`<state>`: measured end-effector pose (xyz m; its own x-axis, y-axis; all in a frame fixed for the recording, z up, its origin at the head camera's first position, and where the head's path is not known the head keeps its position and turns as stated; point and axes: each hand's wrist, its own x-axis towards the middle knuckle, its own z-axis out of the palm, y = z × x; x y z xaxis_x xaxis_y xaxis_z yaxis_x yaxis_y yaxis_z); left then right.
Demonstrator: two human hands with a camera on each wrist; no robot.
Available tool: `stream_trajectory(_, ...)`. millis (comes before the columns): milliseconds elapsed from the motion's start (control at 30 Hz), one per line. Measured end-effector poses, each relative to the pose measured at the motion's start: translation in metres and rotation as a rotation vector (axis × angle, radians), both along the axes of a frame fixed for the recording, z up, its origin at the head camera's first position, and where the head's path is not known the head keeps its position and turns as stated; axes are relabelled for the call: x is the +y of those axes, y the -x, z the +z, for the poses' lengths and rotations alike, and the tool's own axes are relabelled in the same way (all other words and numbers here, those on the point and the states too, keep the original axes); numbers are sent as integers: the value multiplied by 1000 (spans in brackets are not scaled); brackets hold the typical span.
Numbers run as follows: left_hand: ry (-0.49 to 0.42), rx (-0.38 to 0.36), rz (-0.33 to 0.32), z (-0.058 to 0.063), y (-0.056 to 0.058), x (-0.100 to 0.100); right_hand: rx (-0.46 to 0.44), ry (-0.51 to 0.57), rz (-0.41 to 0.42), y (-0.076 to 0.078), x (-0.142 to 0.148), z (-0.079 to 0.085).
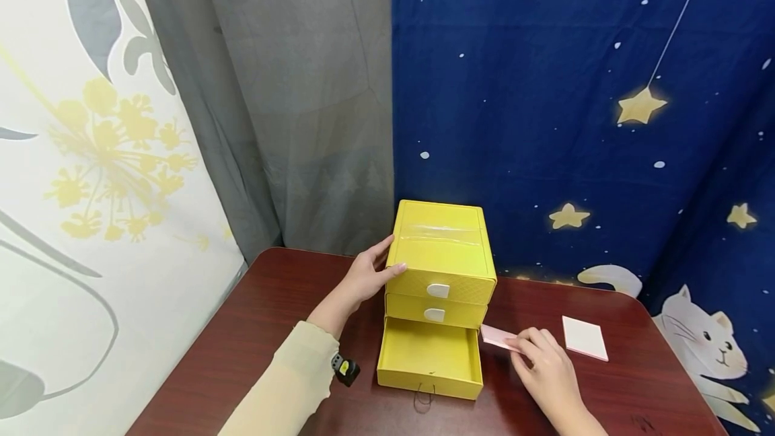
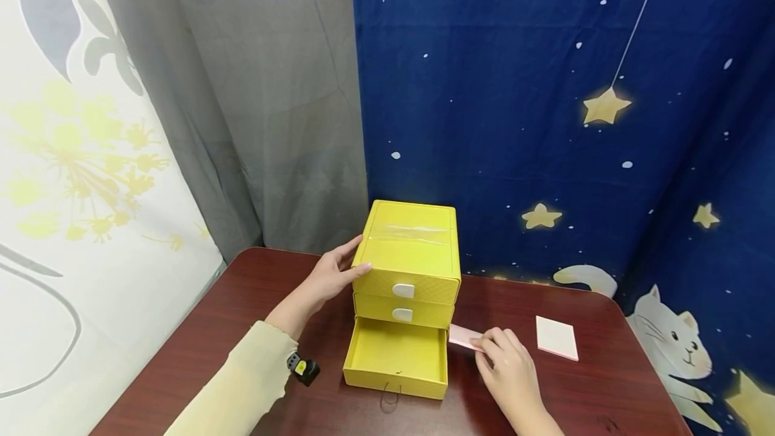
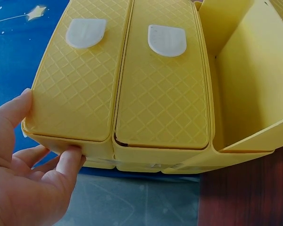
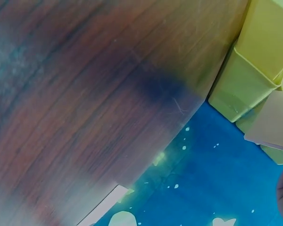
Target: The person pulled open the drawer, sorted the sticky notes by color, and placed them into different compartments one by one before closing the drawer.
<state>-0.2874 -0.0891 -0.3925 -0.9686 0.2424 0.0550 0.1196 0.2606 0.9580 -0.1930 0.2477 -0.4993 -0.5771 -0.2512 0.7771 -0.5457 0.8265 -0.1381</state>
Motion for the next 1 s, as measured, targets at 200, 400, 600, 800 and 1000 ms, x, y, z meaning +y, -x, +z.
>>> stream_trajectory(200,1,-1,-2,-1,0,0,14,-14,31,-3,-2,0)
stream_trajectory(400,-5,5,-5,-1,0,0,53,-6,63,-4,-3,0)
stream_trajectory(600,-9,-10,-14,4,-2,0,85,-6,88,-6,-9,2)
stream_trajectory(800,-5,0,2,-1,1,0,115,-4,116,-7,-17,2)
stream_trajectory(1000,-6,4,4,-1,1,0,121,-5,162,-5,-24,3)
